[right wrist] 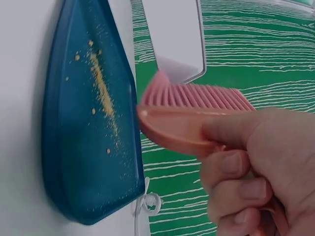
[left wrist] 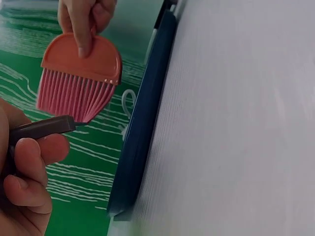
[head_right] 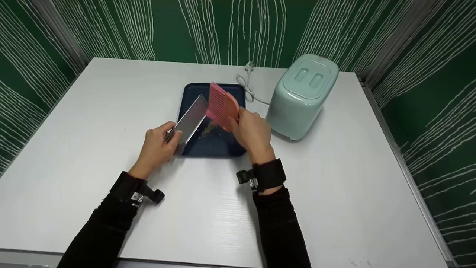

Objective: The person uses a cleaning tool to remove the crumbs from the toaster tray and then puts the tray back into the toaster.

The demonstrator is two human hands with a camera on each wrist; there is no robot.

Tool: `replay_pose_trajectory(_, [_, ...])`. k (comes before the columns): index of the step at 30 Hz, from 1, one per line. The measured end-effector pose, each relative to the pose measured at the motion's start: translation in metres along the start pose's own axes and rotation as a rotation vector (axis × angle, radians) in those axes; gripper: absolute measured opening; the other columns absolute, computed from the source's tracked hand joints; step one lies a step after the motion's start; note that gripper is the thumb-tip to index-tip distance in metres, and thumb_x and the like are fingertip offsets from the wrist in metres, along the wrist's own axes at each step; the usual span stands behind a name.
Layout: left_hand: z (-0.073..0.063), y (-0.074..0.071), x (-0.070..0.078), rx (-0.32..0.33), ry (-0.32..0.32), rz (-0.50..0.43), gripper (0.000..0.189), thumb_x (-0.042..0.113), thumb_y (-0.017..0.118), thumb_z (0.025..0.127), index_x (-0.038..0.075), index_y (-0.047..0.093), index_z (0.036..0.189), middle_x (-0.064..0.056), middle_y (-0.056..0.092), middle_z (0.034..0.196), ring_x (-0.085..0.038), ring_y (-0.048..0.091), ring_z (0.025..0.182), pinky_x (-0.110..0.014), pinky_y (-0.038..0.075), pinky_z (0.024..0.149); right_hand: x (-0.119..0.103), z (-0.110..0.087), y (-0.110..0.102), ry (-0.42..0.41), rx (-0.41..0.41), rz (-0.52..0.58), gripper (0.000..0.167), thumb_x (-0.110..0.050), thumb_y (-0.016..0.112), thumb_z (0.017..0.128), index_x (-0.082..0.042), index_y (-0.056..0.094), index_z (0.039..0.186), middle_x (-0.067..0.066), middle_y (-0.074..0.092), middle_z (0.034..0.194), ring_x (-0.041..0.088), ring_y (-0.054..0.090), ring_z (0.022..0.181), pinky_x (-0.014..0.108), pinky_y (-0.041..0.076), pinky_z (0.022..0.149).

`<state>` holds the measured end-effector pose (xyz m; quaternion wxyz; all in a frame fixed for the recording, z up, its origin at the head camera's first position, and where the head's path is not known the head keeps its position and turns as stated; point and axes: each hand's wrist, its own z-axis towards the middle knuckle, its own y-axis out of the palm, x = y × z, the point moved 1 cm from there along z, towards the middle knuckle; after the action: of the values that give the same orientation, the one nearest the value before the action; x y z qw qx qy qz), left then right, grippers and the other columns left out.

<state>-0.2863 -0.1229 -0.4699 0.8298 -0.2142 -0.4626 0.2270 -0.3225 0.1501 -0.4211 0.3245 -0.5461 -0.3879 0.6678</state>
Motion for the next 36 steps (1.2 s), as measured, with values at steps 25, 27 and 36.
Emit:
replay_pose_trajectory(25, [-0.002, 0.001, 0.004, -0.03, 0.047, 0.1, 0.015, 0.012, 0.061, 0.105, 0.004, 0.062, 0.092, -0.001, 0.051, 0.062, -0.015, 0.045, 0.057, -0.029, 0.034, 0.054, -0.003, -0.002, -0.005, 0.039, 0.044, 0.01, 0.044, -0.037, 0.06, 0.111, -0.001, 0.066, 0.137, 0.022, 0.078, 0.119, 0.037, 0.076, 0.098, 0.051, 0.056, 0.081])
replay_pose_trajectory(27, [-0.002, 0.001, 0.005, -0.032, 0.049, 0.11, 0.015, 0.012, 0.062, 0.105, 0.004, 0.063, 0.092, -0.003, 0.053, 0.062, -0.015, 0.046, 0.056, -0.029, 0.035, 0.054, -0.002, -0.002, -0.005, 0.047, 0.047, -0.004, 0.043, -0.037, 0.06, 0.111, -0.002, 0.067, 0.135, 0.022, 0.078, 0.117, 0.037, 0.076, 0.095, 0.051, 0.056, 0.079])
replay_pose_trajectory(36, [-0.002, -0.001, 0.005, -0.028, 0.062, 0.138, 0.016, 0.011, 0.061, 0.106, 0.004, 0.062, 0.092, -0.004, 0.053, 0.06, -0.015, 0.045, 0.055, -0.029, 0.033, 0.054, -0.006, -0.005, -0.014, 0.07, 0.056, 0.004, 0.046, -0.04, 0.058, 0.111, -0.004, 0.066, 0.139, 0.021, 0.078, 0.118, 0.037, 0.075, 0.095, 0.05, 0.054, 0.077])
